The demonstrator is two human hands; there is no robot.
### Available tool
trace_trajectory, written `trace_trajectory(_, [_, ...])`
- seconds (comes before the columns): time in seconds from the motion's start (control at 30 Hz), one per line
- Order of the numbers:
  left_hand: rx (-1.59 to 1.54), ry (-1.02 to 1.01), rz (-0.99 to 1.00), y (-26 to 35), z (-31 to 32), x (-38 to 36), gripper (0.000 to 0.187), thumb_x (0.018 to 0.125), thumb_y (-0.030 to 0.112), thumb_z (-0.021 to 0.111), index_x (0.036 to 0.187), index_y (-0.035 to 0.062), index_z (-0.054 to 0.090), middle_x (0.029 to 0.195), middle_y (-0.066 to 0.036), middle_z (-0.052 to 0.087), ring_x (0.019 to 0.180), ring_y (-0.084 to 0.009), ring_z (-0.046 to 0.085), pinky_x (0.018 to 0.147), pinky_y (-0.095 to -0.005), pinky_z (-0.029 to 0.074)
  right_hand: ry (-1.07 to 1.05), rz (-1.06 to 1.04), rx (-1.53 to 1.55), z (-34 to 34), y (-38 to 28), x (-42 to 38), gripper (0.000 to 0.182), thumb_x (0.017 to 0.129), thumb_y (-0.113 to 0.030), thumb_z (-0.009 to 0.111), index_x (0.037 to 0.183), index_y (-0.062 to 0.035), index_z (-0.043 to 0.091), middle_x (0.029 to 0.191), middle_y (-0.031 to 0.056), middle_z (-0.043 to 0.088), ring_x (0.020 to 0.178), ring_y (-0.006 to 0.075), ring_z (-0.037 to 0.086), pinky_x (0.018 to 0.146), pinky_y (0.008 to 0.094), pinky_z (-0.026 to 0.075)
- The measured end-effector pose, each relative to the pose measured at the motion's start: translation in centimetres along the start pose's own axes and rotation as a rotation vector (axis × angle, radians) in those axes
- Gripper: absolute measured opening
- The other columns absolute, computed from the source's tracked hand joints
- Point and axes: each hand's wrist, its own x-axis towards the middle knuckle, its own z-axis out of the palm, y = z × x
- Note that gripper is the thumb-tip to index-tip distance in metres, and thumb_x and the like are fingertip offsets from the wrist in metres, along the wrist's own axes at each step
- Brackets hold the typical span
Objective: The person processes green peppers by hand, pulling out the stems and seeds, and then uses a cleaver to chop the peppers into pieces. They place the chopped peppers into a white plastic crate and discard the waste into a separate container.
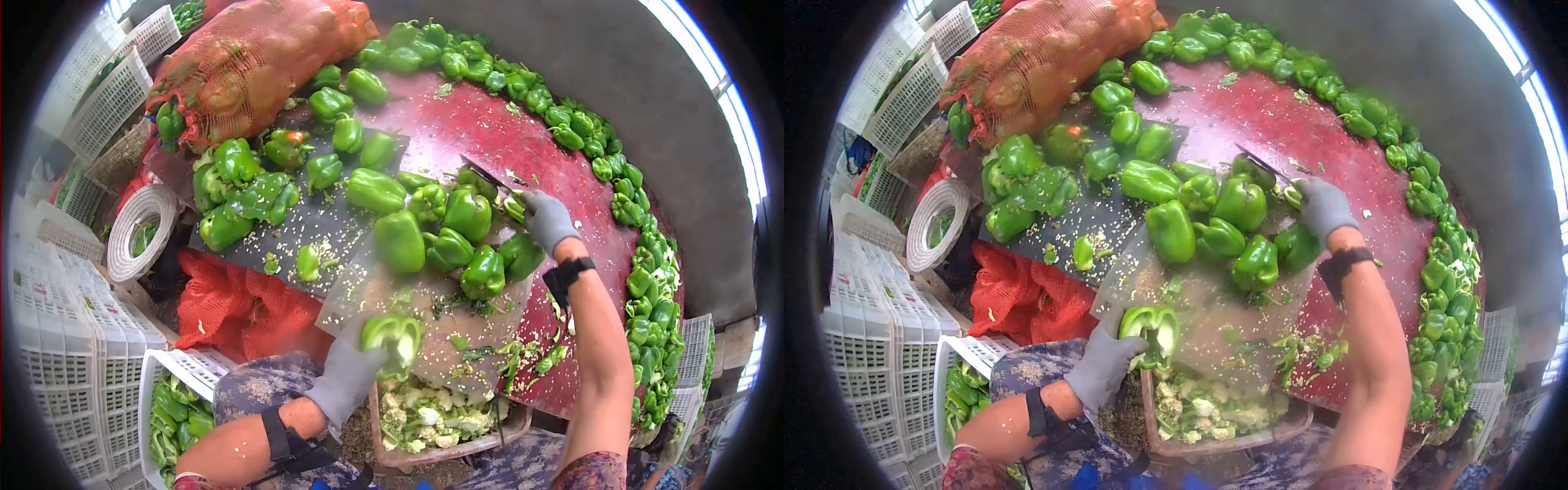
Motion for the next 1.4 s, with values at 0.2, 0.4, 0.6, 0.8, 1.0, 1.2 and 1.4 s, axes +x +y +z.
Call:
trace_trajectory(0.2, [-0.051,-0.016,-0.010,0.4,0.3,-1.4,0.045,0.079,0.010,0.064,0.123,0.0033,0.059,0.103,-0.012,0.066,0.094,-0.0194,0.063,0.083,-0.0320,0.052,-0.046,-0.029,-0.056,-2.9,-2.8,-6.9,0.026,0.086,-0.008,0.058,0.110,-0.0104,0.065,0.095,0.0178,0.064,0.087,0.0409,0.064,0.076,0.0493,0.052])
trace_trajectory(0.4, [-0.054,-0.043,0.030,0.3,1.2,-3.8,0.046,0.077,0.004,0.060,0.123,0.0028,0.058,0.102,-0.011,0.066,0.093,-0.0181,0.063,0.082,-0.0317,0.052,-0.061,-0.001,-0.010,-5.6,-4.8,-12.9,0.024,0.089,-0.013,0.058,0.112,-0.0093,0.063,0.094,0.0188,0.063,0.084,0.0414,0.064,0.075,0.0495,0.052])
trace_trajectory(0.6, [-0.099,-0.057,0.059,-1.7,1.3,-5.6,0.050,0.071,-0.002,0.059,0.121,0.0027,0.058,0.105,-0.007,0.061,0.095,-0.0160,0.059,0.083,-0.0275,0.050,0.082,0.412,0.341,-4.6,-5.9,-18.0,0.025,0.094,-0.018,0.058,0.115,-0.0068,0.064,0.093,0.0194,0.068,0.079,0.0347,0.066,0.070,0.0451,0.052])
trace_trajectory(0.8, [-0.117,0.034,0.068,-1.8,1.5,-5.8,0.049,0.069,-0.004,0.060,0.117,0.0045,0.060,0.099,-0.006,0.062,0.088,-0.0163,0.060,0.078,-0.0276,0.050,0.214,0.679,0.536,1.7,-4.1,-21.8,0.021,0.092,-0.015,0.057,0.105,-0.0001,0.060,0.074,0.0108,0.064,0.053,0.0207,0.060,0.048,0.0347,0.049])
trace_trajectory(1.0, [-0.172,0.045,0.067,-1.2,1.8,-6.9,0.046,0.068,-0.004,0.061,0.113,0.0039,0.060,0.097,-0.007,0.063,0.087,-0.0170,0.061,0.077,-0.0282,0.050,0.211,0.867,1.124,-4.6,-7.9,-20.4,0.018,0.092,-0.012,0.055,0.107,-0.0016,0.055,0.070,0.0083,0.058,0.052,0.0201,0.059,0.048,0.0343,0.051])
trace_trajectory(1.2, [-0.156,0.059,0.104,-1.3,1.9,-7.2,0.047,0.067,-0.005,0.061,0.113,0.0038,0.060,0.097,-0.007,0.063,0.088,-0.0171,0.061,0.078,-0.0289,0.051,0.631,0.671,0.721,-10.3,-11.2,-19.3,0.019,0.096,-0.018,0.053,0.103,-0.0007,0.058,0.071,0.0086,0.059,0.055,0.0168,0.062,0.047,0.0313,0.049])
trace_trajectory(1.4, [-0.202,0.045,0.166,-2.9,1.6,-5.5,0.043,0.075,0.000,0.061,0.117,0.0051,0.060,0.099,-0.009,0.066,0.090,-0.0184,0.062,0.079,-0.0298,0.050,-0.123,0.763,0.211,0.6,-7.6,-19.1,0.037,0.087,-0.026,0.053,0.105,0.0039,0.067,0.099,0.0313,0.067,0.100,0.0456,0.065,0.089,0.0509,0.050])
